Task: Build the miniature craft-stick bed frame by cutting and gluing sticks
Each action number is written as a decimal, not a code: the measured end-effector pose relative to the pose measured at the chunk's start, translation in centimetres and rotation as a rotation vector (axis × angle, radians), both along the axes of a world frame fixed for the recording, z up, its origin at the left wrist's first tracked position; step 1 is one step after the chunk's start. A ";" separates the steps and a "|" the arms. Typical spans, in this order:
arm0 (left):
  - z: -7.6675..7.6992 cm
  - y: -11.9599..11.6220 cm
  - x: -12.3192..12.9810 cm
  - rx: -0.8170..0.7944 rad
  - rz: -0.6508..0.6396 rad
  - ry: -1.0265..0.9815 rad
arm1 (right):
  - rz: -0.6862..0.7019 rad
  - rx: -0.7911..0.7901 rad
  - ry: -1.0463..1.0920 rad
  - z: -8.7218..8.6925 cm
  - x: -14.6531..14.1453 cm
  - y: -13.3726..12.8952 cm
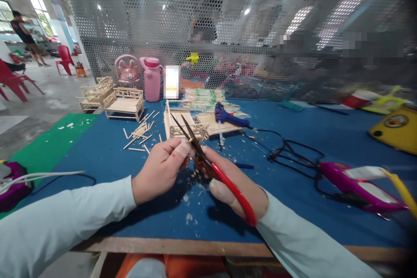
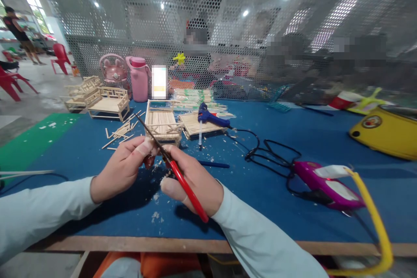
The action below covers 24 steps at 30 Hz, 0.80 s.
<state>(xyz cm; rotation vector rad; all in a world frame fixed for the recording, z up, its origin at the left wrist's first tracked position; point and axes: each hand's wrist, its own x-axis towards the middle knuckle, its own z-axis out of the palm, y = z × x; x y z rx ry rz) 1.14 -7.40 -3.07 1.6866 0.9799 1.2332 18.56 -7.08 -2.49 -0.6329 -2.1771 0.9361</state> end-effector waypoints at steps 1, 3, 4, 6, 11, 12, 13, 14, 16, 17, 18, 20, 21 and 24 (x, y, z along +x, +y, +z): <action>0.0 0.0 0.0 0.000 -0.001 0.002 | -0.015 0.017 -0.009 0.0 0.0 0.0; -0.1 0.0 0.0 -0.007 -0.007 0.005 | -0.062 0.045 -0.046 -0.2 -0.1 0.0; -0.2 0.0 0.0 -0.012 -0.008 0.005 | -0.096 0.057 -0.072 -0.2 0.0 0.1; -0.3 0.0 0.0 -0.020 -0.009 0.006 | -0.177 0.086 -0.126 -0.5 0.0 0.1; -0.3 -0.1 -0.1 -0.011 -0.009 0.014 | -0.277 0.106 -0.140 -0.8 0.0 0.0; -0.3 0.0 0.0 -0.006 -0.003 0.014 | -0.293 0.081 -0.105 -0.8 -0.1 0.1; -0.3 0.0 0.0 0.005 0.001 0.018 | -0.315 0.041 -0.053 -0.7 -0.3 0.1; -0.3 0.0 0.0 0.024 0.001 0.033 | -0.342 -0.011 0.019 -0.6 -0.4 0.2; -0.5 0.1 0.0 0.096 -0.009 0.095 | -0.392 -0.135 0.180 -0.4 -0.7 0.4; -0.6 0.2 0.0 0.139 -0.012 0.136 | -0.411 -0.190 0.246 -0.4 -0.7 0.5; -0.7 0.2 0.0 0.180 -0.011 0.179 | -0.421 -0.234 0.295 -0.3 -0.8 0.6; -0.9 0.3 0.0 0.250 -0.004 0.257 | -0.412 -0.293 0.340 -0.2 -0.7 0.6; -1.0 0.3 0.0 0.274 -0.005 0.289 | -0.399 -0.313 0.343 -0.2 -0.6 0.6; -1.2 0.3 -0.1 0.327 -0.014 0.351 | -0.365 -0.317 0.326 -0.1 -0.5 0.5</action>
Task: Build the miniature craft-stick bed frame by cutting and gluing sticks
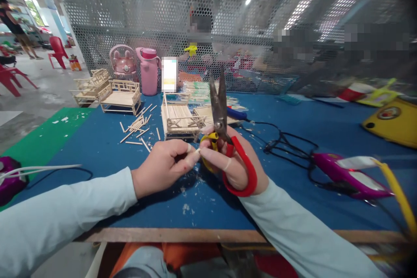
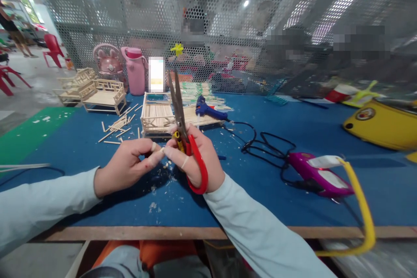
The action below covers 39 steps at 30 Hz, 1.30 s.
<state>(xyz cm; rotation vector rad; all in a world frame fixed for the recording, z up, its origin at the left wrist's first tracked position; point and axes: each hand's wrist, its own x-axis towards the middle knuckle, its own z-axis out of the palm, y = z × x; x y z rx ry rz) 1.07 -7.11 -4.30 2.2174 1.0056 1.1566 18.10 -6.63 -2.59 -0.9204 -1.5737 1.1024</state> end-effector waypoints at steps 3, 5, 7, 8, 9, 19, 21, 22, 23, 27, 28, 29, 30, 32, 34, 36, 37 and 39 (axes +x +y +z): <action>-0.1 0.0 -0.1 0.043 0.004 0.028 | -0.009 0.022 -0.012 0.0 0.0 -0.2; -0.2 0.0 -0.1 0.062 -0.003 0.044 | -0.028 0.026 -0.010 0.0 -0.1 -0.3; -0.2 0.0 -0.1 0.067 -0.011 0.064 | -0.051 0.044 -0.029 -0.1 -0.3 -0.3; -0.3 0.0 -0.1 0.064 -0.014 0.073 | -0.060 0.057 -0.046 -0.1 -0.4 -0.3; -0.3 0.0 -0.1 0.059 -0.014 0.079 | -0.069 0.071 -0.063 -0.1 -0.4 -0.4; -0.6 -0.5 0.0 0.017 -0.005 0.053 | -0.089 0.106 -0.043 -0.2 -0.4 -0.4; -0.7 -0.7 0.1 0.007 -0.020 0.045 | -0.077 0.104 -0.040 -0.3 -0.4 -0.4; -0.7 -0.8 0.2 0.003 -0.033 0.041 | -0.075 0.101 -0.035 -0.3 -0.5 -0.5; -0.7 -0.8 0.2 -0.001 -0.043 0.036 | -0.074 0.095 -0.032 -0.3 -0.5 -0.5; -0.3 -0.8 0.1 -0.035 -0.016 -0.035 | -0.052 0.079 -0.017 -0.5 -0.5 -0.3; -0.1 -0.7 0.1 -0.042 0.000 -0.065 | -0.027 0.085 -0.009 -0.6 -0.3 -0.1; 0.1 -0.6 0.0 -0.050 0.017 -0.096 | 0.009 0.095 -0.003 -0.9 -0.1 0.0; 0.3 -0.5 0.0 -0.059 0.033 -0.129 | 0.056 0.105 -0.005 -1.1 0.1 0.2; 0.6 -0.3 -0.1 -0.086 0.062 -0.199 | 0.152 0.123 -0.038 -1.5 0.4 0.3; 0.8 -0.1 -0.1 -0.117 0.072 -0.259 | 0.220 0.139 -0.102 -1.8 0.6 0.4; 0.9 0.1 -0.2 -0.134 0.068 -0.305 | 0.270 0.167 -0.163 -1.9 0.6 0.2; 1.0 0.2 -0.2 -0.136 0.062 -0.324 | 0.293 0.187 -0.183 -1.8 0.6 0.1; 1.1 0.3 -0.2 -0.138 0.050 -0.351 | 0.334 0.226 -0.203 -1.6 0.4 -0.1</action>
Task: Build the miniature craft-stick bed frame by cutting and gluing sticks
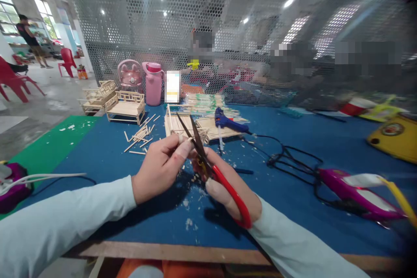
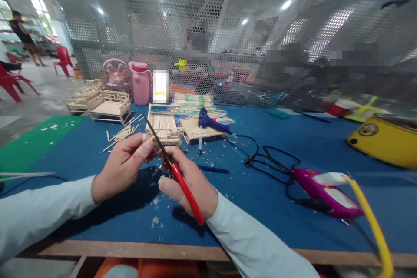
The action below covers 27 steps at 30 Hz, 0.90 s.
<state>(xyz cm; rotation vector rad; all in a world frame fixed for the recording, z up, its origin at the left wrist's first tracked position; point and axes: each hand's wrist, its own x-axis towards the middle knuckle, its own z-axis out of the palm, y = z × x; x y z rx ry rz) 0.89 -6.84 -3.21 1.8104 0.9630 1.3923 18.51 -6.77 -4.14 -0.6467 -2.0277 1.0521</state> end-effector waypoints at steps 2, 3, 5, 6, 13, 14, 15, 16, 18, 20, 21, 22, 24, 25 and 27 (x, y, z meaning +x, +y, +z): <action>0.1 0.0 0.0 0.001 -0.008 -0.004 | 0.019 0.025 -0.007 0.2 -0.1 -0.1; 0.2 0.0 0.0 0.002 -0.007 0.004 | 0.016 0.033 -0.011 0.3 -0.1 -0.1; 0.3 -0.1 -0.1 0.013 0.004 0.038 | 0.007 0.045 -0.023 0.3 -0.1 0.0; 0.3 -0.1 -0.1 0.024 0.008 0.061 | 0.003 0.054 -0.030 0.3 -0.1 0.1; 0.1 -0.1 -0.2 0.057 -0.022 0.107 | -0.026 0.119 -0.044 0.3 0.0 0.1; 0.1 -0.1 -0.2 0.056 -0.030 0.103 | -0.022 0.125 -0.039 0.3 0.0 0.1; 0.1 -0.1 -0.2 0.056 -0.034 0.100 | -0.012 0.131 -0.036 0.4 0.0 0.1; 0.1 -0.1 -0.2 0.055 -0.036 0.100 | 0.001 0.136 -0.036 0.4 0.0 0.1; 0.2 -0.2 -0.2 0.049 -0.033 0.102 | 0.022 0.136 -0.045 0.4 0.1 0.2; 0.3 -0.2 -0.2 0.042 -0.031 0.102 | 0.019 0.125 -0.047 0.4 0.1 0.1; 0.3 -0.3 -0.2 0.040 -0.030 0.104 | 0.011 0.119 -0.046 0.4 0.2 0.1; 0.3 -0.3 -0.2 0.039 -0.029 0.108 | 0.009 0.114 -0.046 0.4 0.2 0.0; 0.4 -0.3 -0.2 0.042 -0.024 0.122 | 0.016 0.105 -0.057 0.4 0.3 0.0; 0.4 -0.3 -0.2 0.043 -0.021 0.130 | 0.021 0.101 -0.066 0.4 0.3 0.0; 0.4 -0.3 -0.2 0.046 -0.022 0.148 | 0.025 0.094 -0.082 0.4 0.4 0.1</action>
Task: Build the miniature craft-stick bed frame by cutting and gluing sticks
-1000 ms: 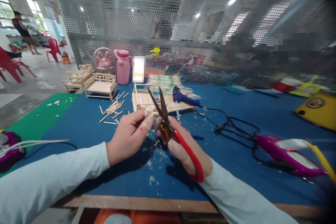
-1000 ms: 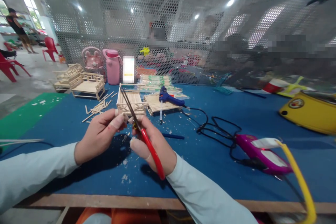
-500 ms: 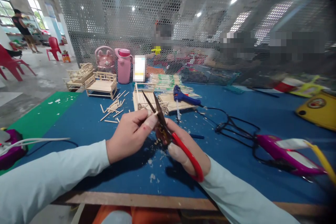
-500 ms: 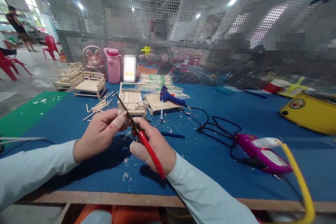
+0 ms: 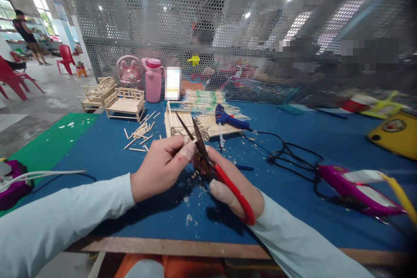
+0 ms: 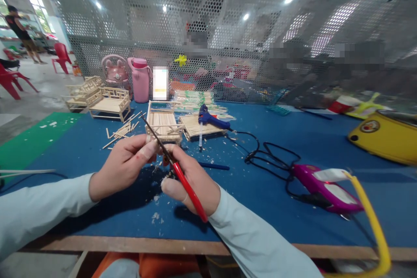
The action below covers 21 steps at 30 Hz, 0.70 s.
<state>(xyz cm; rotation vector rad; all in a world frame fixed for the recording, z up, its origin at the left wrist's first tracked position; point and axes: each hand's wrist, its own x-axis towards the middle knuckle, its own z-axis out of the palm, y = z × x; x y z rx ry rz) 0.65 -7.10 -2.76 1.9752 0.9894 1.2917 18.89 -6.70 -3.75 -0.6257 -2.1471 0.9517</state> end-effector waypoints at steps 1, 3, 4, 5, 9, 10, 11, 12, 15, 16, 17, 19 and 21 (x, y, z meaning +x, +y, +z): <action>0.0 0.0 0.0 0.003 -0.001 0.008 | -0.007 0.000 -0.001 0.0 0.0 0.1; 0.1 0.1 0.0 0.010 -0.002 0.026 | -0.008 0.013 0.004 0.1 0.0 0.1; 0.1 0.1 0.0 0.013 -0.001 0.034 | -0.005 0.022 0.009 0.2 -0.1 0.1; 0.1 0.1 -0.1 0.018 0.001 0.043 | -0.006 0.031 0.012 0.3 -0.1 0.1; 0.2 0.1 -0.1 0.060 -0.011 0.081 | -0.100 0.069 -0.030 0.7 -0.1 -0.1; 0.2 0.1 -0.2 0.071 -0.012 0.090 | -0.138 0.086 -0.057 0.7 0.0 -0.1; 0.2 0.0 -0.2 0.079 -0.010 0.096 | -0.175 0.106 -0.084 0.7 0.1 -0.1; 0.2 0.0 -0.2 0.082 -0.007 0.098 | -0.207 0.125 -0.108 0.7 0.2 -0.1; 0.3 0.1 -0.2 0.054 -0.004 0.090 | -0.246 0.149 -0.155 0.6 0.5 0.0; 0.3 0.1 -0.2 0.040 -0.003 0.086 | -0.246 0.144 -0.147 0.6 0.6 0.0; 0.3 0.1 -0.3 0.026 -0.001 0.082 | -0.242 0.132 -0.127 0.5 0.7 0.1; 0.3 0.2 -0.3 0.008 0.001 0.066 | -0.225 0.096 -0.067 0.4 0.7 0.3; 0.4 0.3 -0.4 0.005 -0.013 0.043 | -0.178 0.057 -0.027 0.5 0.7 0.4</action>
